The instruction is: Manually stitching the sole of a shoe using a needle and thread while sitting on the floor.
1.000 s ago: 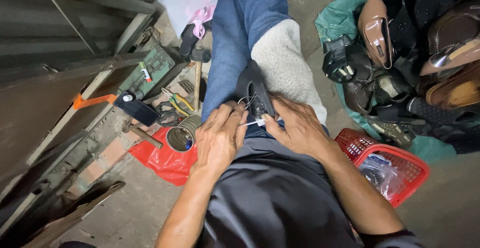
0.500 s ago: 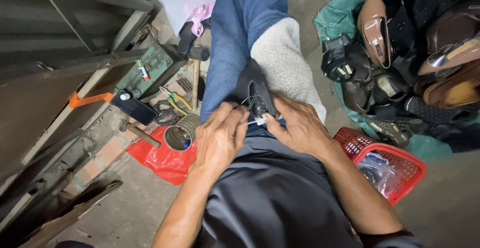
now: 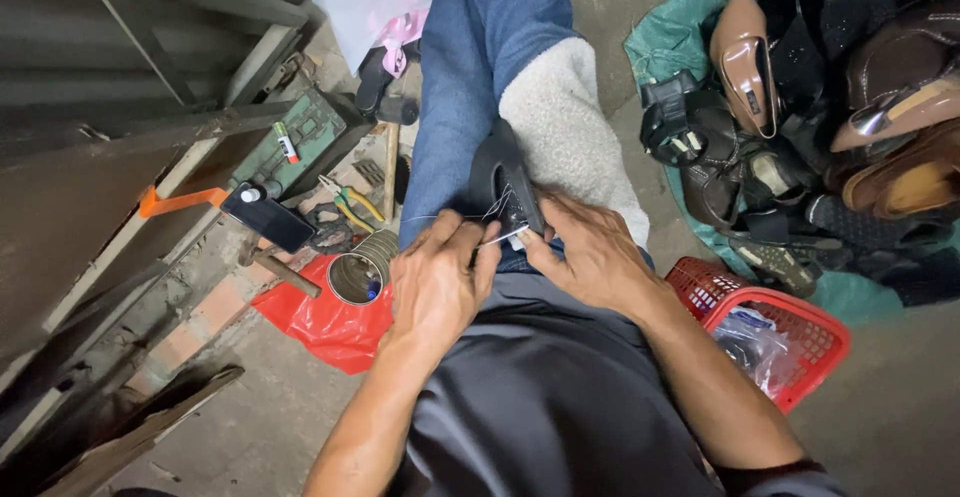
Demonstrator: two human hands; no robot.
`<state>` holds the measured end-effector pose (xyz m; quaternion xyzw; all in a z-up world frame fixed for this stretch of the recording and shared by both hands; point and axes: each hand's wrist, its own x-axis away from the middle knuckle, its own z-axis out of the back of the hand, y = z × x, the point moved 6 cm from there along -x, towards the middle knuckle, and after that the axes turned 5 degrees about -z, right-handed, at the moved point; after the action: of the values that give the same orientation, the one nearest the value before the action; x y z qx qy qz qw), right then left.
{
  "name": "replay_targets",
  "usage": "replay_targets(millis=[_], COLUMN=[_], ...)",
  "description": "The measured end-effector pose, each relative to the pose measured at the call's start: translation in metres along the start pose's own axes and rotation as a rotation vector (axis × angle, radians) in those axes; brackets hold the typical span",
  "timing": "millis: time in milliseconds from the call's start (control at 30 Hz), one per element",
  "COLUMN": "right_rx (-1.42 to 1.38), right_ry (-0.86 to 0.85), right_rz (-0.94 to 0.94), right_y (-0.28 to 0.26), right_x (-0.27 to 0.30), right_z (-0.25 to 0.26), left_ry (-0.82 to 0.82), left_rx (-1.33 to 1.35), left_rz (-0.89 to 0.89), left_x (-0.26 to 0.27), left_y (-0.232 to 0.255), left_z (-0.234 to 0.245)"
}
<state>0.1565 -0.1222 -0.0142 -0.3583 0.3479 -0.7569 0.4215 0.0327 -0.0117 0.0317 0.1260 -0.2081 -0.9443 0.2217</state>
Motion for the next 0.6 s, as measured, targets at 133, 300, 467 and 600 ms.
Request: replay_targets(millis=[133,300,467,600], right_rx=[-0.033,-0.038,-0.043,-0.039], right_ry=[0.0,0.0,0.001,0.007], right_rz=[-0.002,0.012,0.011,0.024], right_y=[0.004,-0.002,-0.001,0.007], right_x=[0.002,0.002,0.002,0.002], right_z=[-0.001,0.002,0.001,-0.002], left_ry=[-0.013,0.013,0.039,0.092], left_rx=[0.047,0.113,0.172,0.184], left_rz=[0.051,0.115,0.127,0.126], left_x=[0.006,0.013,0.007,0.011], left_y=[-0.009,-0.021,-0.015,-0.018], left_z=[-0.01,-0.021,-0.018,-0.021])
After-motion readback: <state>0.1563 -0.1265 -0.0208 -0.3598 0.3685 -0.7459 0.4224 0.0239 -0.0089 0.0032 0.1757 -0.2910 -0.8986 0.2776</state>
